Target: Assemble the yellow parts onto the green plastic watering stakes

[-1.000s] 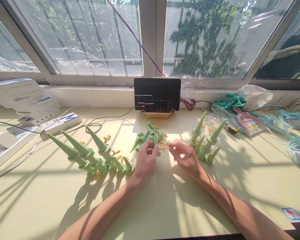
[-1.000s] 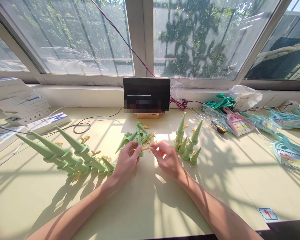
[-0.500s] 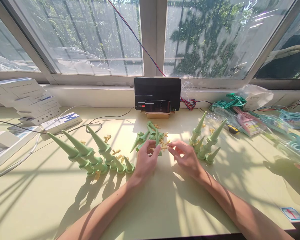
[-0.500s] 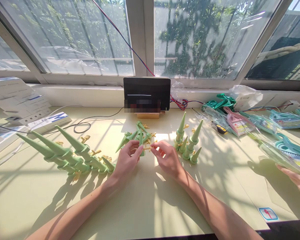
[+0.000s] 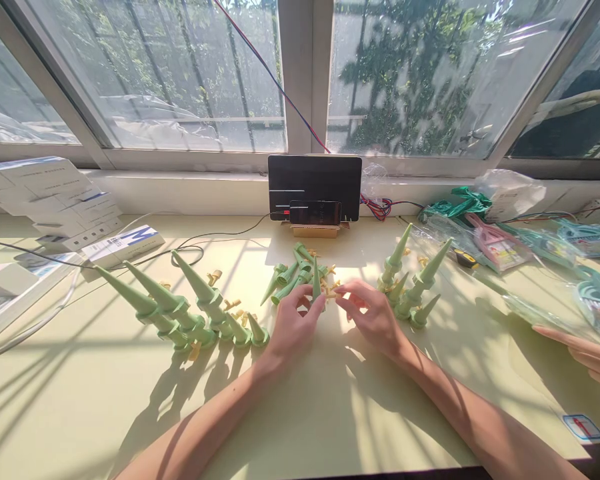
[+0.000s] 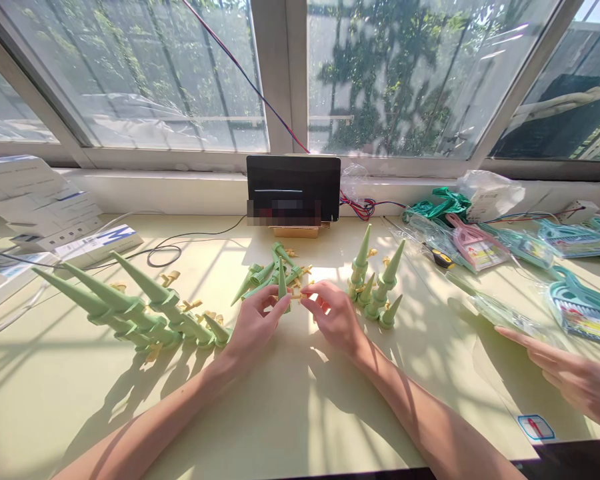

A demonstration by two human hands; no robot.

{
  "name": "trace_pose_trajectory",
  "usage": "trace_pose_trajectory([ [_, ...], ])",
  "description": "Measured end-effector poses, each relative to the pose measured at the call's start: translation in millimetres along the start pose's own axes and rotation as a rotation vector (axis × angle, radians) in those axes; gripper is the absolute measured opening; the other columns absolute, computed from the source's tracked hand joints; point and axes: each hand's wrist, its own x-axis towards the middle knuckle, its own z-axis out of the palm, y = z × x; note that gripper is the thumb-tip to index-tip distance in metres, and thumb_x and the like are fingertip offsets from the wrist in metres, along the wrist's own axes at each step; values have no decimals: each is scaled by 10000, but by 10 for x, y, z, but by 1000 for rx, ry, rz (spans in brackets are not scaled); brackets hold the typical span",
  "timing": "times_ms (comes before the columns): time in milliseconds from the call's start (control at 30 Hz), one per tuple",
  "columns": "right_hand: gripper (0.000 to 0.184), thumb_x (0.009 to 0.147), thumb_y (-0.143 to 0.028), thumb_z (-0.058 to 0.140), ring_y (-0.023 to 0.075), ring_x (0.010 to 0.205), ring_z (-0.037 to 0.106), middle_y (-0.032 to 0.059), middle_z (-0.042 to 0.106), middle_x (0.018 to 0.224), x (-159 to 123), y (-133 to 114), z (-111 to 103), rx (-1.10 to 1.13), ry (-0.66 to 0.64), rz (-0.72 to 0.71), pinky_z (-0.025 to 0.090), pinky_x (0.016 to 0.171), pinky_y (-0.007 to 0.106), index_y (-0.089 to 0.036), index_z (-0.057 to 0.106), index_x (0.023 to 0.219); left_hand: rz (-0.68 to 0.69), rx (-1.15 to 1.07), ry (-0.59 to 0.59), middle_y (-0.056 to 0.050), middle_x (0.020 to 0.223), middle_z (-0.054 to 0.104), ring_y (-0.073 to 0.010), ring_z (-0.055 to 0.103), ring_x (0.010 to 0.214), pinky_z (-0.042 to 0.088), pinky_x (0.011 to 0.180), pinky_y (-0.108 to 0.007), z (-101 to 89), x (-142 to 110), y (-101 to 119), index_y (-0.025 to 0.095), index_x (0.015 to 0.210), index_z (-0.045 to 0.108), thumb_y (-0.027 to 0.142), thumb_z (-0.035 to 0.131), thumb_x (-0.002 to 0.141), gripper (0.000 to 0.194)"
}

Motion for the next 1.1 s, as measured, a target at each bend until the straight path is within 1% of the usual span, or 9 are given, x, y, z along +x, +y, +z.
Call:
trace_pose_trajectory([
  [167, 156, 937, -370, 597, 142, 544, 559, 54, 647, 929, -1, -10, -2, -1, -12, 4, 503, 545, 345, -264, 700, 985, -11, 13, 5, -38, 863, 672, -138, 548, 703, 430, 540, -230, -5, -2, -12, 202, 936, 691, 463, 621, 884, 275],
  [433, 180, 935, -387, 601, 152, 579, 576, 71, 659, 946, 0, 12, 5, -1, -8, 8, 523, 543, 346, -256, 711, 991, 16, 36, -24, -21, 888, 675, -137, 538, 728, 459, 597, -242, -6, -4, 16, 219, 948, 708, 443, 596, 905, 254],
  [667, 155, 931, -370, 609, 152, 565, 570, 67, 662, 935, -4, 23, 12, -7, -4, 14, 526, 544, 362, -266, 712, 981, 19, 56, -43, -32, 893, 671, -146, 545, 741, 449, 604, -257, -3, 7, -4, 206, 923, 680, 440, 576, 919, 256],
  [867, 136, 931, -343, 616, 146, 586, 575, 56, 655, 918, -11, 51, 27, -13, -6, 13, 522, 552, 343, -263, 711, 986, 12, 58, -52, -29, 869, 646, -151, 544, 727, 439, 603, -260, 5, -8, 5, 212, 907, 647, 454, 560, 925, 258],
  [1100, 175, 931, -377, 617, 148, 598, 568, 59, 648, 884, -3, 63, 36, -13, -3, 19, 518, 534, 323, -241, 713, 983, 21, 60, -44, -27, 858, 645, -146, 543, 701, 426, 585, -255, 13, -13, -5, 216, 915, 656, 460, 566, 920, 260],
])
